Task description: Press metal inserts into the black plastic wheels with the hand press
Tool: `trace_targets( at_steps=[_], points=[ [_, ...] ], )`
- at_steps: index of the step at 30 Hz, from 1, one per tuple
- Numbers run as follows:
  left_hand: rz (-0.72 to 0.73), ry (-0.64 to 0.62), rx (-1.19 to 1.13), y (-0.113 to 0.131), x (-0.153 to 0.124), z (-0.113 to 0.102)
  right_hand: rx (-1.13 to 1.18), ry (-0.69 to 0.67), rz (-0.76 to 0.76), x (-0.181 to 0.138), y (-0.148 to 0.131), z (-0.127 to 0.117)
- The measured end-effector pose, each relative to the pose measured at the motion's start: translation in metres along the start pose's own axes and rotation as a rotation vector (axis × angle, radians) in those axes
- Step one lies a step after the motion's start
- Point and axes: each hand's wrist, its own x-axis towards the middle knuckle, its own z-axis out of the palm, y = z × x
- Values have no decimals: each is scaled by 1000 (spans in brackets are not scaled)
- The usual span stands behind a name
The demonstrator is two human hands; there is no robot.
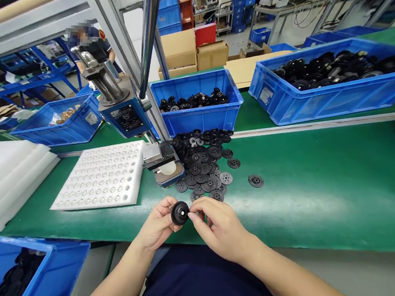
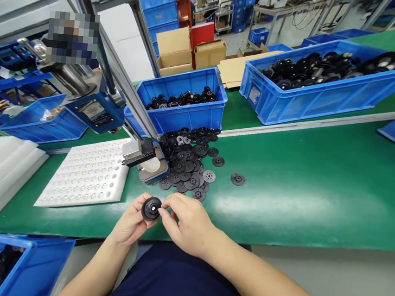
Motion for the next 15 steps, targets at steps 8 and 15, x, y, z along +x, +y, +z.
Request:
trace_targets(
  at_steps=[8,15],
  points=[
    [-38,68,77,2,-3,1,-66,-89,36,-4,5,1],
    [-92,45,32,2,-5,5,-90,-83,17,-4,0,0]
  ],
)
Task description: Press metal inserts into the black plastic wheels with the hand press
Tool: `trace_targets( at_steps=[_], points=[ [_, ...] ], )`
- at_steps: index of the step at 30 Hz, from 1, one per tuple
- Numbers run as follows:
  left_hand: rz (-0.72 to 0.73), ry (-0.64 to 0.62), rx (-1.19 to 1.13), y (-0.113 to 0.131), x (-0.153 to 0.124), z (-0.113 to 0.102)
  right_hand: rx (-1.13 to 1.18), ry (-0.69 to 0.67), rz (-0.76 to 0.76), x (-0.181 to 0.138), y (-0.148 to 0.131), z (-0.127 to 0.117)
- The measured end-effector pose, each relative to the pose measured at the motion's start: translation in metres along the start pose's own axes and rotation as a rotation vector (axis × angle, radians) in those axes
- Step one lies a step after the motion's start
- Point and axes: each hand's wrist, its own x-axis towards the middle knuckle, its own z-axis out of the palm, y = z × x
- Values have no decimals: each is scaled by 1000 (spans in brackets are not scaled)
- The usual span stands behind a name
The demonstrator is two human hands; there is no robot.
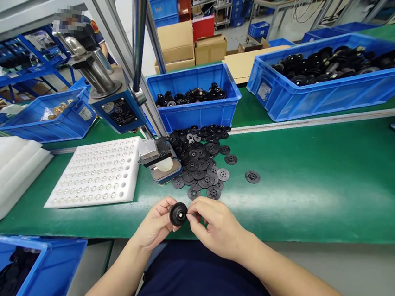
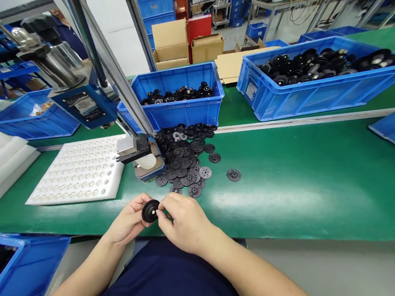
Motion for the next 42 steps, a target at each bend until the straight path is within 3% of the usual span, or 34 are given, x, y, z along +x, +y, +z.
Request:
trace_targets(
  at_steps=[9,20,28,37,42],
  points=[
    [-39,-99,6,-11,1,2,-15,21,-24,-2,0,-1],
    [-119,-96,16,-14,1,11,-71,-34,-81,-5,1,-14],
    [-166,-43,115,-12,0,13,-158,-65,-119,-8,3,-16],
    [-288,39,240,-8,3,17,-368,-264,-118,-9,9,-15],
    [-290,20,206,-10,5,13,-385,-234,-115,-10,12,-12]
  ],
)
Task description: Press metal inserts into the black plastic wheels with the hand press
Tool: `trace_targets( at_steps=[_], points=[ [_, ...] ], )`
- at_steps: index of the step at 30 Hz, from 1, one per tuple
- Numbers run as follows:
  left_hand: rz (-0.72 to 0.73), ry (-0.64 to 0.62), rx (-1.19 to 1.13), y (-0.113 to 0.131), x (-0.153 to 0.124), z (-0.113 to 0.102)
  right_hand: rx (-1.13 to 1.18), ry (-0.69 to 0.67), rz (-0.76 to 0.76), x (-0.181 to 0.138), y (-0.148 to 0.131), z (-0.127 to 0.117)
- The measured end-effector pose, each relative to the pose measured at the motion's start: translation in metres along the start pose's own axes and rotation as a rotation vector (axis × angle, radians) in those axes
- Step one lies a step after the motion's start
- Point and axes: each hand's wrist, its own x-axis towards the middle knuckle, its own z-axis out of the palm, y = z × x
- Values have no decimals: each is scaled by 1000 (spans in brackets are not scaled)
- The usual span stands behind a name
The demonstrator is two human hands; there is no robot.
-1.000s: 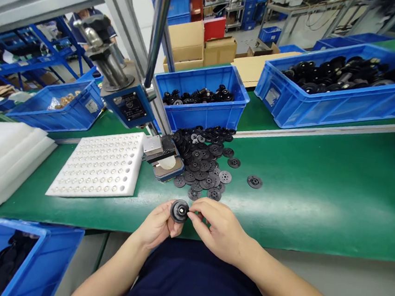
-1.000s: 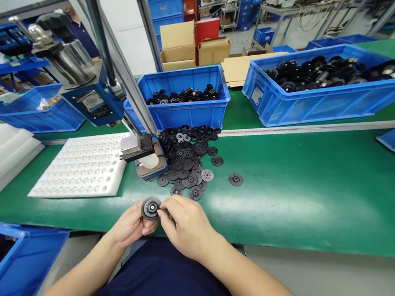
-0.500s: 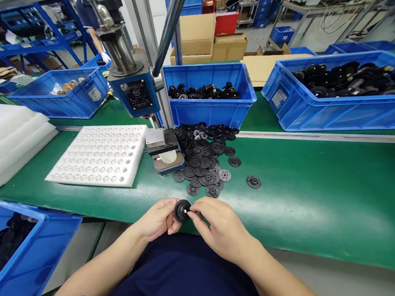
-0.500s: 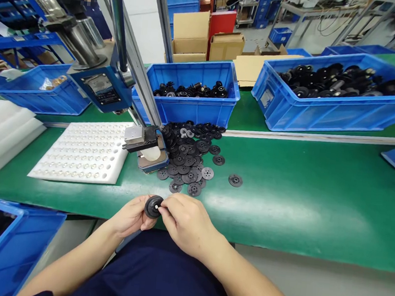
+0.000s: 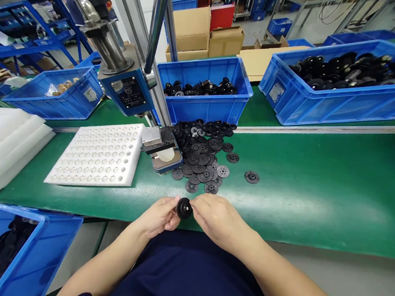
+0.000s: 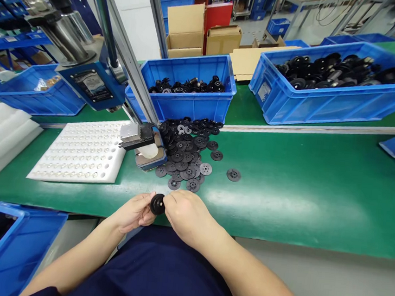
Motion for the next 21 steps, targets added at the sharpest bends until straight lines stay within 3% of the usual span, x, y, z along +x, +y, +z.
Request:
trace_targets(
  at_steps=[6,14,18,21],
  points=[
    [17,-8,-11,0,1,-1,74,96,19,-1,1,-2],
    [8,17,65,-4,2,-3,50,-17,30,-1,0,3],
    [75,5,71,-12,7,-9,114,-54,116,-5,3,3],
    [138,-5,163,-17,12,-6,171,-181,203,-4,3,-3]
  ],
)
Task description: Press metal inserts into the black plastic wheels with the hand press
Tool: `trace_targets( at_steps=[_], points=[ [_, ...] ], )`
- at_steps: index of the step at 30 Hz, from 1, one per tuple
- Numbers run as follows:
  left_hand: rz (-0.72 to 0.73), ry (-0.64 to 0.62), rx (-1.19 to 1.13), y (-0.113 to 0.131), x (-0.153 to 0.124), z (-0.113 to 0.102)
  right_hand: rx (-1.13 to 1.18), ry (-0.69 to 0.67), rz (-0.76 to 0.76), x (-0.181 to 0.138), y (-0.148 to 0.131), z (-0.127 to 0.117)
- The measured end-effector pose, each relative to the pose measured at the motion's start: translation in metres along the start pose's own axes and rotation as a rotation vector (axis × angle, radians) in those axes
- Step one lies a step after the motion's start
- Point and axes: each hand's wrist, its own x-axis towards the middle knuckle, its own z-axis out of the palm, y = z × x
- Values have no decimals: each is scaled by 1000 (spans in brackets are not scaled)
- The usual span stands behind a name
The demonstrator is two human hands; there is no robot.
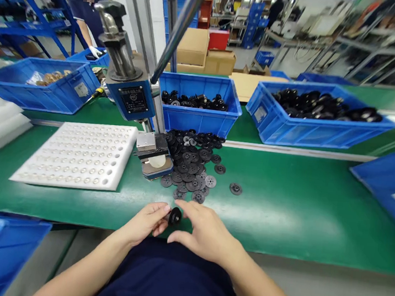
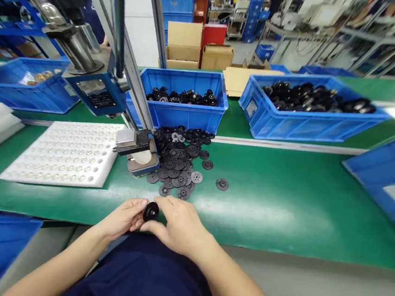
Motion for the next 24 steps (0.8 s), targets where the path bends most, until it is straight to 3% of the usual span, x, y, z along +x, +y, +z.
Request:
trace_targets(
  at_steps=[5,7,12,14,16,19,24],
  points=[
    [156,66,369,-2,6,6,-14,-360,221,14,1,-21],
    [252,186,583,-7,10,-6,59,-385,273,28,13,-35],
    [394,481,899,-35,15,-52,234,-10,314,83,62,-89],
    [481,549,941,-47,16,-59,250,137,318,105,78,-109],
    [580,588,981,-53,15,-58,291,371,278,119,89,-118],
    [680,624,989,-52,12,-50,244,637,184,118,95,-105],
    [681,631,979,-34,8,-38,141,551,138,69,101,-49]
  ],
)
